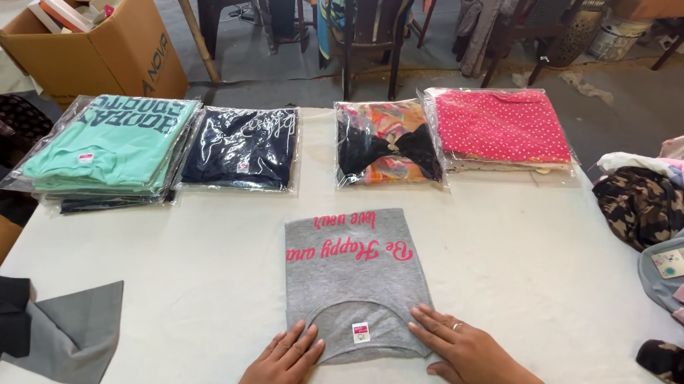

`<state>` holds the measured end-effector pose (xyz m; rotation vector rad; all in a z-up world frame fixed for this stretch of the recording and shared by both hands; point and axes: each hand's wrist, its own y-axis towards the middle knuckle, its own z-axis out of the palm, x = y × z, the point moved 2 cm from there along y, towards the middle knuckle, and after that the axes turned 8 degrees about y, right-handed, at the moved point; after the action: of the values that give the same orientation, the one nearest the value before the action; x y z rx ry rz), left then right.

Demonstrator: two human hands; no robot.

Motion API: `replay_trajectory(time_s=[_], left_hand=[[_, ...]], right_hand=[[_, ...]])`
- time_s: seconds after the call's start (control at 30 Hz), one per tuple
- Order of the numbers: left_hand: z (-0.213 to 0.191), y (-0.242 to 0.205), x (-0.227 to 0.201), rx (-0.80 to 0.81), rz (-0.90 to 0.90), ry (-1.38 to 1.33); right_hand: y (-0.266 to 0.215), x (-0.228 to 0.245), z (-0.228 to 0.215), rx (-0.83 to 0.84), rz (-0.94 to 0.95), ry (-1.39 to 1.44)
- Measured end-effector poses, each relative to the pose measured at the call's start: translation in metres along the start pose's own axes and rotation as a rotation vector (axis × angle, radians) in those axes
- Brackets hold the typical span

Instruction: The person folds a gray t-shirt on a white table, then places it into a clear plastic bag and seals it. The person then places the packaged shirt on a stack of other packaged shirts.

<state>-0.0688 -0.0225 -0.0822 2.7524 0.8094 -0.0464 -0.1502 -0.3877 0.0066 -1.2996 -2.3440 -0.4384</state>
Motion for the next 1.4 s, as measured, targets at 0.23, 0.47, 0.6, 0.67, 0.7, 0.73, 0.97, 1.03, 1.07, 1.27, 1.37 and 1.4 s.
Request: replay_trajectory(time_s=[0.23, 0.47, 0.6, 0.67, 0.7, 0.73, 0.97, 1.03, 1.07, 1.27, 1.37, 1.4], left_hand=[[-0.024, 0.011, -0.018, -0.116, -0.024, 0.051], [-0.016, 0.012, -0.014, -0.081, -0.069, 0.124], [-0.004, 0.019, -0.021, -0.135, -0.051, 0.326], [-0.016, 0.031, -0.027, -0.097, -0.064, 0.374], [-0.022, 0.036, -0.029, -0.057, -0.082, 0.425], [-0.024, 0.037, -0.031, -0.058, -0.082, 0.424], [-0.057, 0.041, -0.023, -0.151, -0.142, 0.226], [-0.099, 0.050, -0.026, -0.148, -0.178, 0.148], [-0.129, 0.056, -0.029, -0.233, -0.202, 0.117], [-0.287, 0.094, -0.050, -0.398, -0.289, -0.050], [-0.297, 0.117, -0.028, -0.454, -0.230, -0.120], [-0.294, 0.125, -0.017, -0.509, -0.140, -0.120]], right_hand=[[-0.001, 0.014, -0.006, -0.241, -0.309, -0.517], [-0.001, 0.008, -0.002, -0.234, -0.260, -0.264], [0.000, -0.001, 0.013, -0.295, -0.193, -0.288], [0.002, -0.003, 0.021, -0.310, -0.185, -0.330], [0.003, -0.004, 0.026, -0.323, -0.182, -0.368], [0.002, -0.005, 0.027, -0.323, -0.181, -0.369], [0.004, -0.005, 0.005, -0.420, -0.249, -0.427], [0.008, 0.015, -0.027, -0.489, -0.270, -0.388], [0.010, 0.031, -0.053, -0.583, -0.249, -0.339], [0.016, 0.102, -0.165, -0.820, -0.183, -0.238], [0.033, 0.092, -0.186, -0.852, -0.122, -0.125], [0.041, 0.085, -0.190, -0.842, -0.094, -0.076]])
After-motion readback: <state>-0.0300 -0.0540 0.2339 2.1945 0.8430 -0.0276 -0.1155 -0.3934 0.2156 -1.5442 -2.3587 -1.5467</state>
